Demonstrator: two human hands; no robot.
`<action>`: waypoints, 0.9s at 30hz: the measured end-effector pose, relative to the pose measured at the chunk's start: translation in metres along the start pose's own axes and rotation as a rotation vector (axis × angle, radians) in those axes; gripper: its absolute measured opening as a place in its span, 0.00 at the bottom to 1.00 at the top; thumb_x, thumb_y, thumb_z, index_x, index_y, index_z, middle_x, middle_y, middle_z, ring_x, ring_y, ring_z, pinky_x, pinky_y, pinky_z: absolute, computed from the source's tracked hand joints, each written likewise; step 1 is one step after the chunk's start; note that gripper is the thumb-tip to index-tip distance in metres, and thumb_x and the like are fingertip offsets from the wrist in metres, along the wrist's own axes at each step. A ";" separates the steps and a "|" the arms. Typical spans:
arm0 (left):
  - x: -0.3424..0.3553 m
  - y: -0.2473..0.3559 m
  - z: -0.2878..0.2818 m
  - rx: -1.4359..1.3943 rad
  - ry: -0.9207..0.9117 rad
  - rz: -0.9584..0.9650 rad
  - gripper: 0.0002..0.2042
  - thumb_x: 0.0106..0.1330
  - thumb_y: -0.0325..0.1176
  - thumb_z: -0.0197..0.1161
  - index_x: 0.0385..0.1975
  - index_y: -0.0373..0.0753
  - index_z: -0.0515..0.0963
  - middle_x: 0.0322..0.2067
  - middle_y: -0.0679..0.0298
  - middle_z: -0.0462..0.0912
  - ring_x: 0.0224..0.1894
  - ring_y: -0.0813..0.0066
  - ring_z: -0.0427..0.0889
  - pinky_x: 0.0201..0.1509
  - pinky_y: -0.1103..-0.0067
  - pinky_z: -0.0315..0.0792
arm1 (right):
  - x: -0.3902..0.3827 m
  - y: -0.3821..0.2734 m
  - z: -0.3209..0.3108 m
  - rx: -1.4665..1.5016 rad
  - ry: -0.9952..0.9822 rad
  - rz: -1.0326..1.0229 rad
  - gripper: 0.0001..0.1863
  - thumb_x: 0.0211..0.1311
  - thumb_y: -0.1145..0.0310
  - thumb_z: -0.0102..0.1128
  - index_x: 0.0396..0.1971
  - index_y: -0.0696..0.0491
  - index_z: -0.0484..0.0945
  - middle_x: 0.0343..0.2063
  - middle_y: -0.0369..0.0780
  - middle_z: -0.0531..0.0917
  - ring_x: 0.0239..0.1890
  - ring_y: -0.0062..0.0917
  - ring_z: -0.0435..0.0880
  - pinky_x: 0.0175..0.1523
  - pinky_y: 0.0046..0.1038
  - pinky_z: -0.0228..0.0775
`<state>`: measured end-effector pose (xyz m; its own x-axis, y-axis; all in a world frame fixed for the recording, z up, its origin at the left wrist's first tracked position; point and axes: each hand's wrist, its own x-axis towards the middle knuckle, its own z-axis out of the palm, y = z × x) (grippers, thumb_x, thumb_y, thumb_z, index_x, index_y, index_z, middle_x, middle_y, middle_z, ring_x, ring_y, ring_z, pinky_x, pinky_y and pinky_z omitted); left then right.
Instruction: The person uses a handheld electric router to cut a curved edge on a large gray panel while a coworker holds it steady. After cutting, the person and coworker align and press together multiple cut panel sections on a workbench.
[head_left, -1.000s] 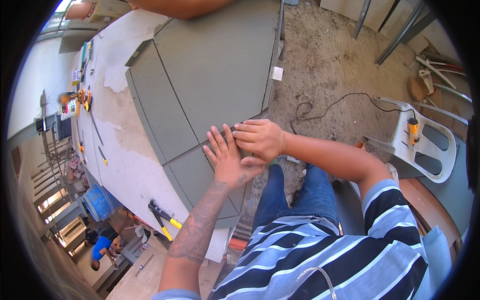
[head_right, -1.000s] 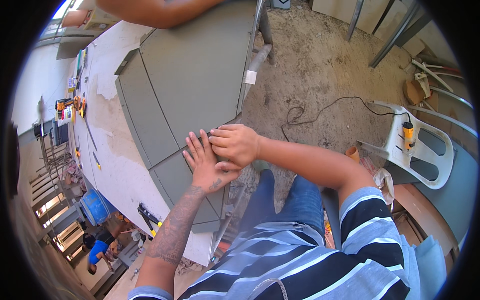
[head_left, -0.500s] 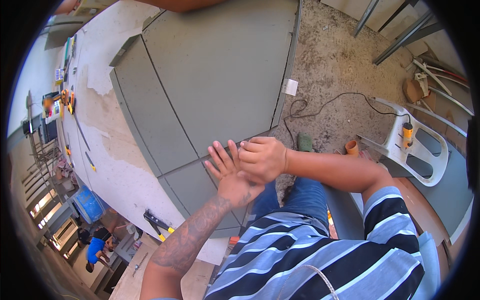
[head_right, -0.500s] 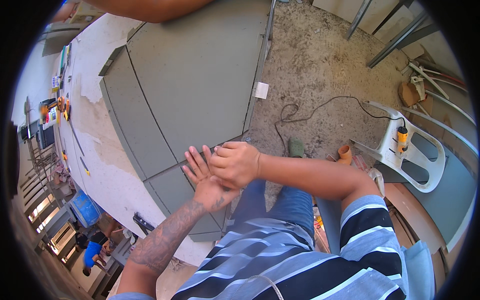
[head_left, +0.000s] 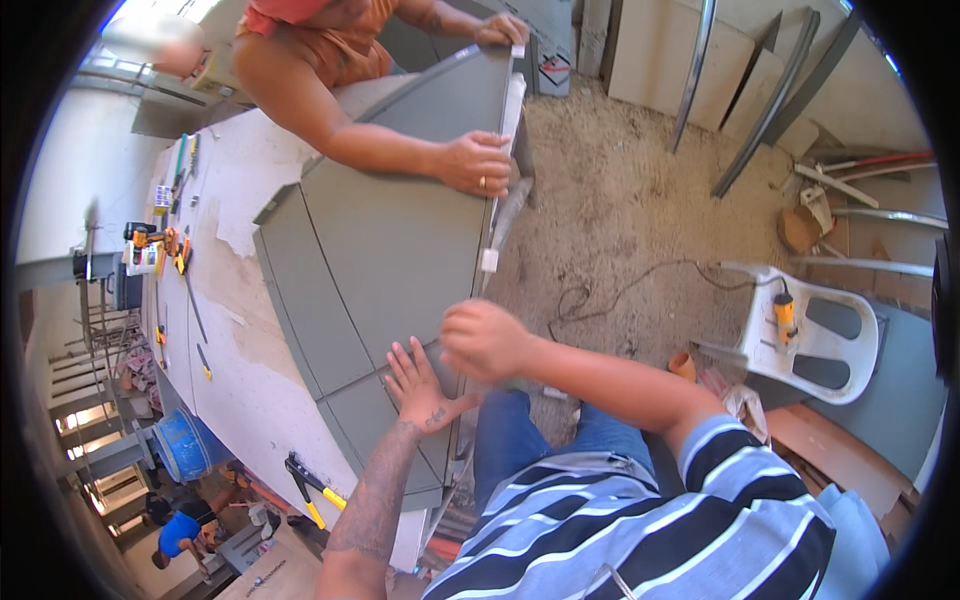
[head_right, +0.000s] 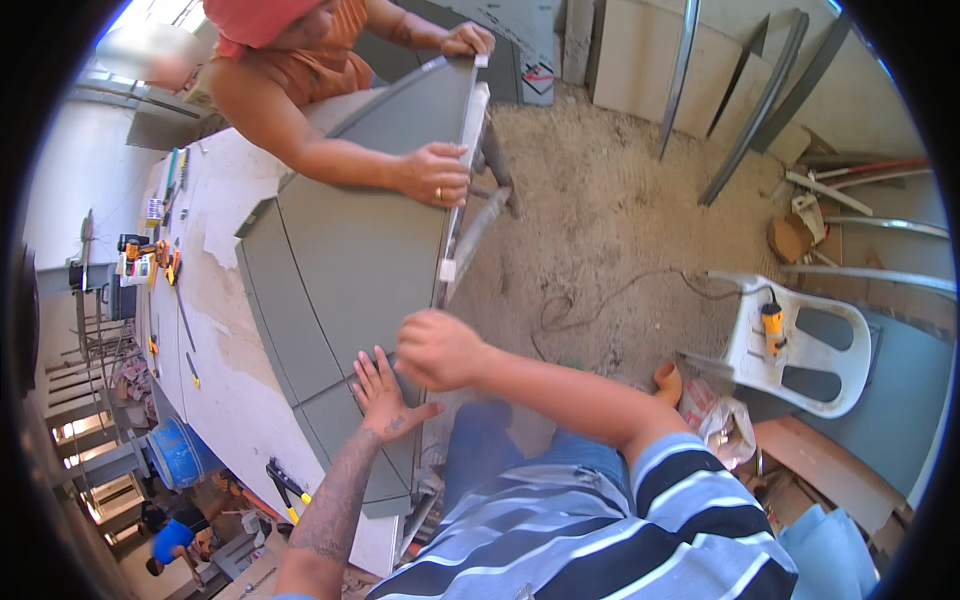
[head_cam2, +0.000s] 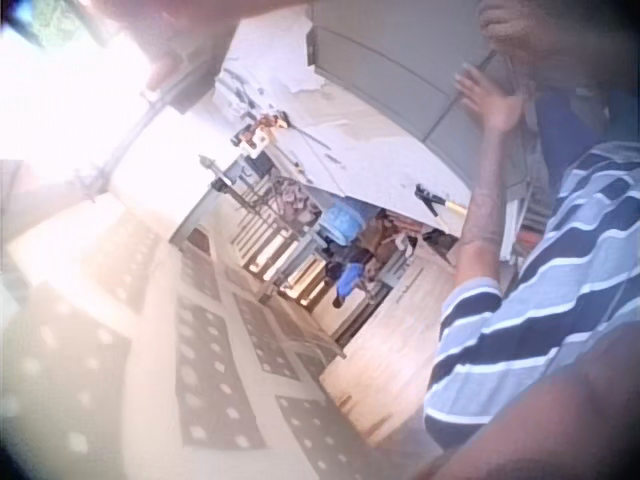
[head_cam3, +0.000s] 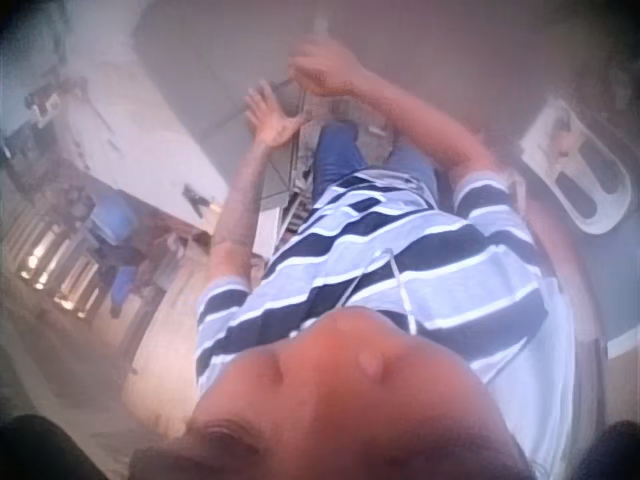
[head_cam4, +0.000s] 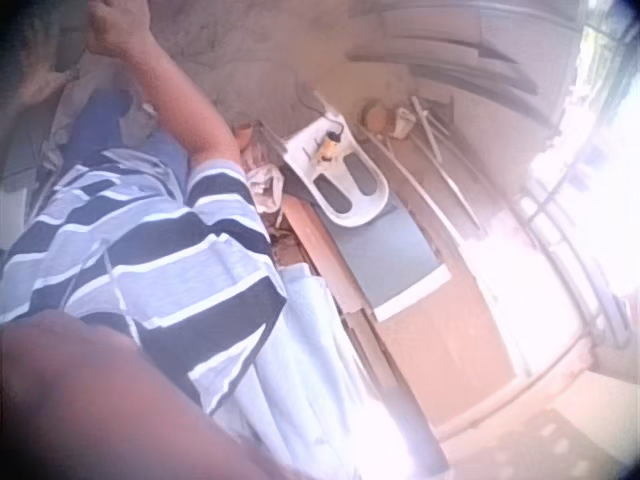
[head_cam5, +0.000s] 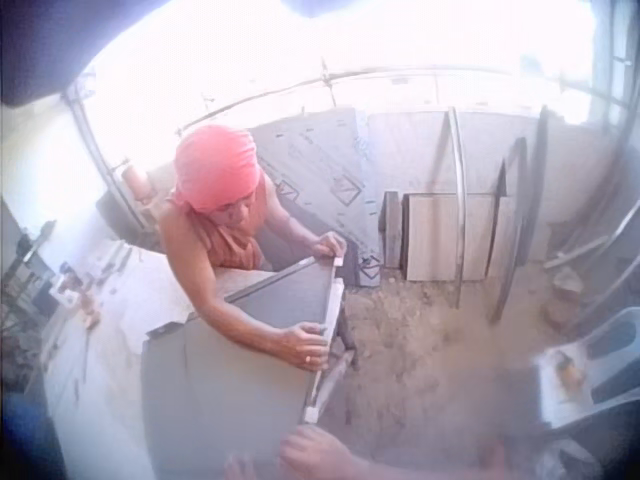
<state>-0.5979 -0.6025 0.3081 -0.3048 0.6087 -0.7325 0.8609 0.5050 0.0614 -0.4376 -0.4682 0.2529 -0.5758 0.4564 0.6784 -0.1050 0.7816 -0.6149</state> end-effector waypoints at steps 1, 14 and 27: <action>0.005 0.015 -0.008 -0.116 0.045 0.000 0.79 0.48 0.72 0.78 0.82 0.35 0.22 0.82 0.36 0.22 0.84 0.40 0.16 0.83 0.45 0.21 | 0.006 0.017 -0.026 -0.080 -0.014 0.056 0.08 0.60 0.66 0.71 0.34 0.54 0.84 0.36 0.43 0.85 0.44 0.39 0.84 0.49 0.42 0.77; 0.104 0.096 -0.061 -0.064 0.252 0.089 0.74 0.53 0.65 0.78 0.83 0.31 0.28 0.82 0.33 0.30 0.85 0.37 0.26 0.83 0.39 0.24 | 0.103 0.150 -0.093 -0.261 -0.033 0.180 0.09 0.65 0.71 0.67 0.43 0.55 0.85 0.42 0.45 0.85 0.47 0.44 0.84 0.56 0.42 0.77; 0.124 0.086 -0.100 -0.032 0.029 0.041 0.76 0.47 0.62 0.79 0.82 0.32 0.27 0.81 0.30 0.24 0.83 0.32 0.19 0.80 0.34 0.22 | 0.125 0.259 -0.107 -0.207 -0.593 -0.103 0.19 0.68 0.60 0.61 0.50 0.57 0.88 0.61 0.44 0.86 0.69 0.42 0.81 0.73 0.43 0.72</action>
<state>-0.6022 -0.4224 0.2903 -0.2817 0.6463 -0.7092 0.8595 0.4985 0.1129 -0.4504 -0.1629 0.2214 -0.9286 0.1074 0.3553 -0.0594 0.9019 -0.4278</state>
